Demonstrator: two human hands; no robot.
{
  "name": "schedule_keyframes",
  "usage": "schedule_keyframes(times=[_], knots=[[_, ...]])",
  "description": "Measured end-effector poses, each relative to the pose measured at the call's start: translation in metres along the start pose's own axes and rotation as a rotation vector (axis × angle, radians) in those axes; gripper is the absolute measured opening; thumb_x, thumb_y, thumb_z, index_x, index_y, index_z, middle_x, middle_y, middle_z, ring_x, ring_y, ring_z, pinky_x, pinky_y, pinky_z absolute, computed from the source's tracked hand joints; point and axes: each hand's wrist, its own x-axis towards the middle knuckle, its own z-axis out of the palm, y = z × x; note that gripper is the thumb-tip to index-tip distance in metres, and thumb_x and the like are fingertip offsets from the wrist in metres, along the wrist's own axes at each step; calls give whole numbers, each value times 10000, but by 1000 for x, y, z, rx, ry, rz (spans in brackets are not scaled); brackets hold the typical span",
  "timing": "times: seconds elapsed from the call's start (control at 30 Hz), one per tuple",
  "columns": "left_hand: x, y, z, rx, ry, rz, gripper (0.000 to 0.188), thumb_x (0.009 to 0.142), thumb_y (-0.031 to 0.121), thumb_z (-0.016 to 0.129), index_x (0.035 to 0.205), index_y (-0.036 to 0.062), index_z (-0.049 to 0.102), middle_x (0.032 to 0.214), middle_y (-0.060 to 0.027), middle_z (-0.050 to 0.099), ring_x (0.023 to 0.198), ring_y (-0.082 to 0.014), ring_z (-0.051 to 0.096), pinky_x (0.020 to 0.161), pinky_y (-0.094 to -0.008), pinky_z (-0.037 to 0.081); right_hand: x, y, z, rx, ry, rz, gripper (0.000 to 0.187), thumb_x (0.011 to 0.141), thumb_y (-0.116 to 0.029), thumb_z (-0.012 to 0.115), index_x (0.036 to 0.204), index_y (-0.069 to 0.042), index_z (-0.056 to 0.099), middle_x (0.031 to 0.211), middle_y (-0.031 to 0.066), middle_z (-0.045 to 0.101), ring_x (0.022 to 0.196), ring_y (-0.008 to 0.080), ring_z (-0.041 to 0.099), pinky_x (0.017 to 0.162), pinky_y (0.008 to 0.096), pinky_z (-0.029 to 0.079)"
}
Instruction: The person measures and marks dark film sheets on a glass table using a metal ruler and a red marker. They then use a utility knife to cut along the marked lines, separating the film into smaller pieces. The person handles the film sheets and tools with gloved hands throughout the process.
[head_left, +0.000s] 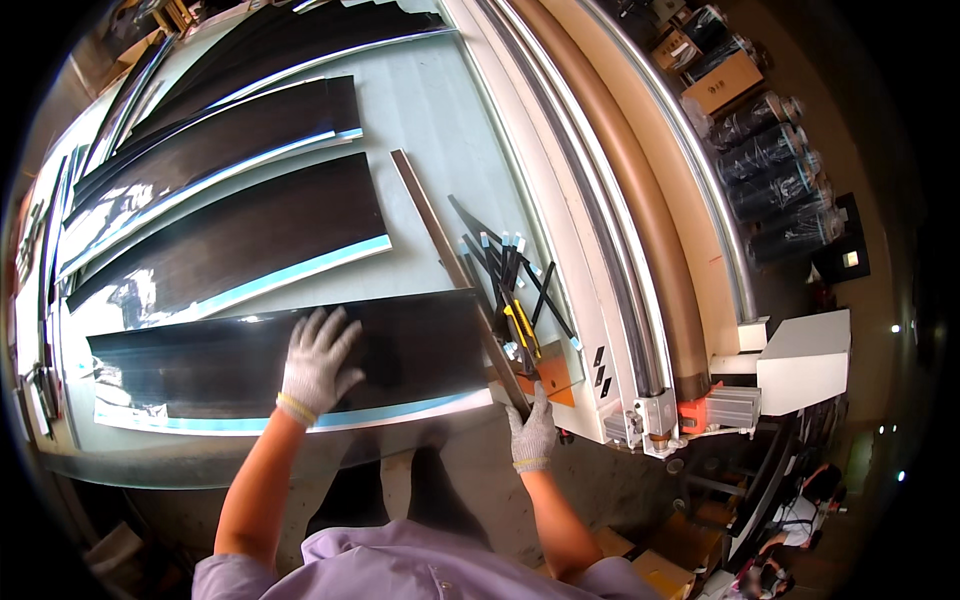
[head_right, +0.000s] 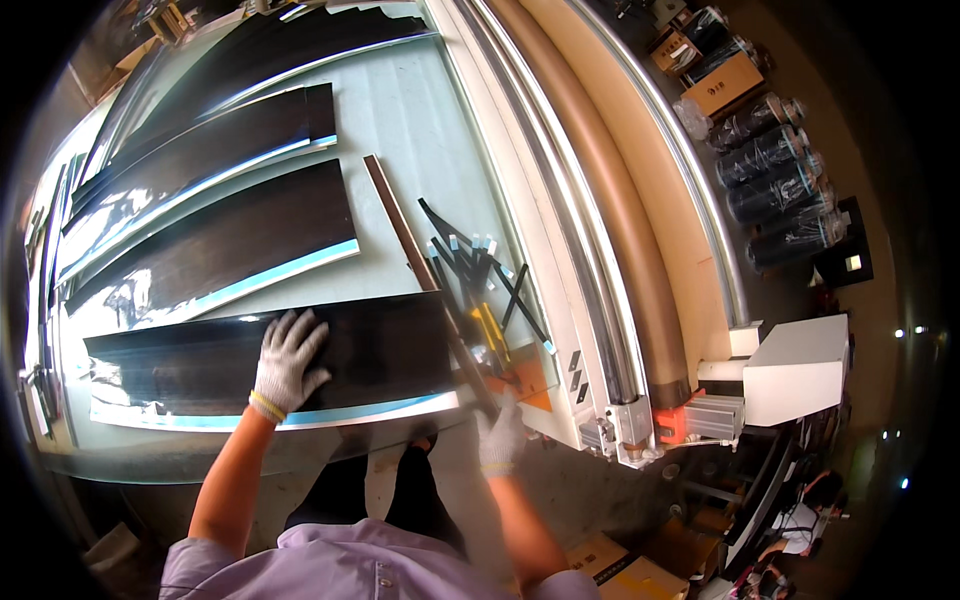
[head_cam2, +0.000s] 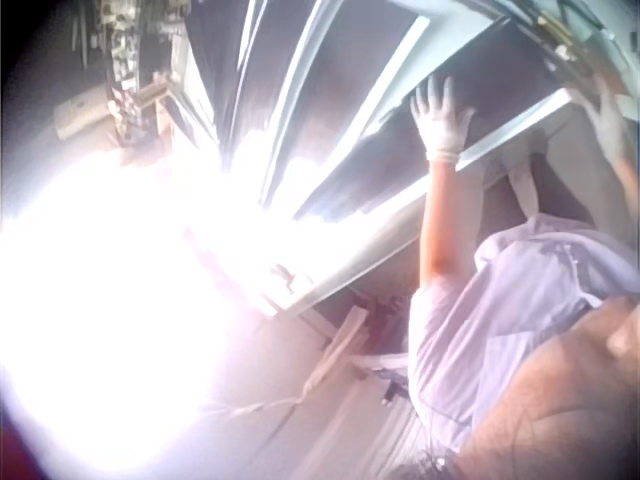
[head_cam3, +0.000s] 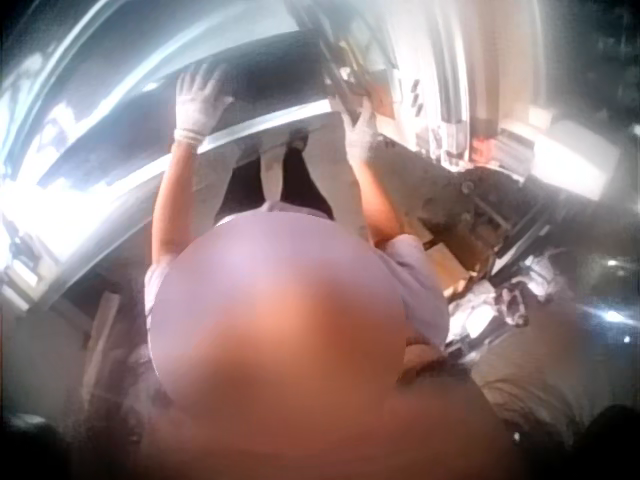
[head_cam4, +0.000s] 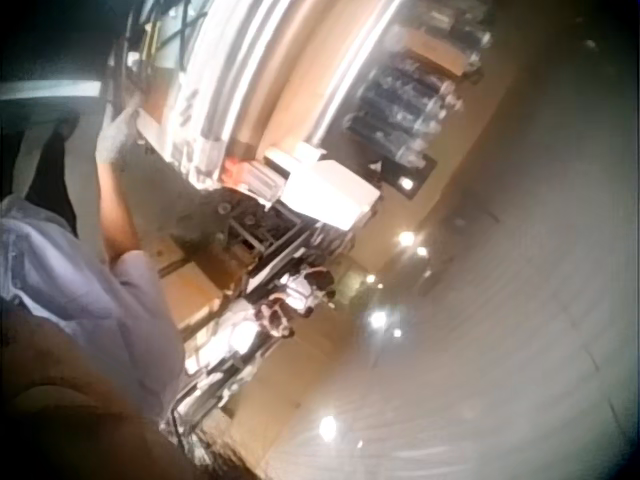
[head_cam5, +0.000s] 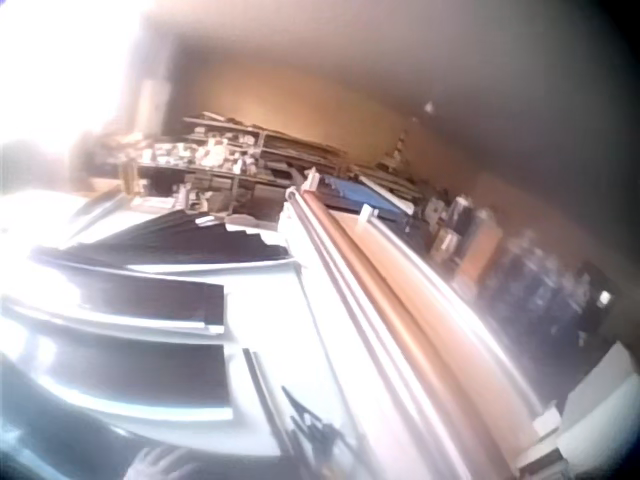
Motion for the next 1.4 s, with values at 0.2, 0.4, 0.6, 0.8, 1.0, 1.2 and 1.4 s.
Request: schedule_keyframes(times=[0.2, 0.4, 0.6, 0.8, 1.0, 1.2, 1.4], knots=[[-2, -26, 28, 169, -9, -257, 788, 905, 476, 751, 1609, 259, 474, 1718, -146, 338, 1589, -460, 241, 1293, -586, 207, 19, -14, -22, -72, -241, -3, 824, 905, -294, 807, 1591, -118, 385, 1261, 263, 709, 1110, 454, 703, 953, 497, 571], [-3, -49, 30, 229, 33, -294, 766, 939, 463, 713, 1619, 227, 449, 1685, -198, 367, 1555, -490, 290, 1280, -594, 225, 12, -31, -22, 300, -75, -60, 477, 913, -208, 807, 1326, -16, 667, 1147, 222, 764, 1029, 393, 757, 890, 425, 593], [37, -28, 20, 210, 151, -324, 664, 880, 362, 789, 1458, 90, 606, 1567, -200, 488, 1461, -460, 411, 1243, -557, 310, -25, -41, -11, 426, 64, -8, 431, 911, -154, 799, 1288, 24, 690, 1090, 219, 780, 1000, 333, 782, 864, 420, 595], [116, 61, 59, -96, 298, -29, 331, 886, 154, 728, 1201, 63, 684, 1365, -132, 632, 1342, -366, 548, 1138, -501, 440, -62, -48, 12, 440, -13, -26, 499, 945, -193, 803, 1374, 9, 647, 1107, 202, 766, 950, 324, 766, 854, 393, 599], [136, 68, 89, -150, 349, -139, 260, 905, 141, 718, 1136, 32, 671, 1351, -158, 621, 1316, -408, 541, 1154, -517, 417, -58, -38, 30, 234, -113, -212, 656, 937, -231, 792, 1524, -74, 543, 1102, 189, 753, 868, 371, 746, 775, 406, 602], [138, 71, 90, -15, 273, -134, 595, 943, 255, 705, 1488, 77, 543, 1506, -156, 545, 1427, -406, 465, 1202, -520, 367, -55, -41, 35, 252, -25, -359, 746, 914, -244, 798, 1581, -124, 486, 940, 142, 738, 692, 332, 711, 635, 420, 579], [139, 71, 89, 39, 211, -142, 624, 964, 282, 674, 1544, 119, 513, 1589, -139, 494, 1470, -417, 427, 1237, -539, 323, -49, -28, 34, 258, -103, -307, 744, 884, -230, 812, 1558, -108, 520, 811, 119, 687, 640, 331, 676, 594, 434, 562]])
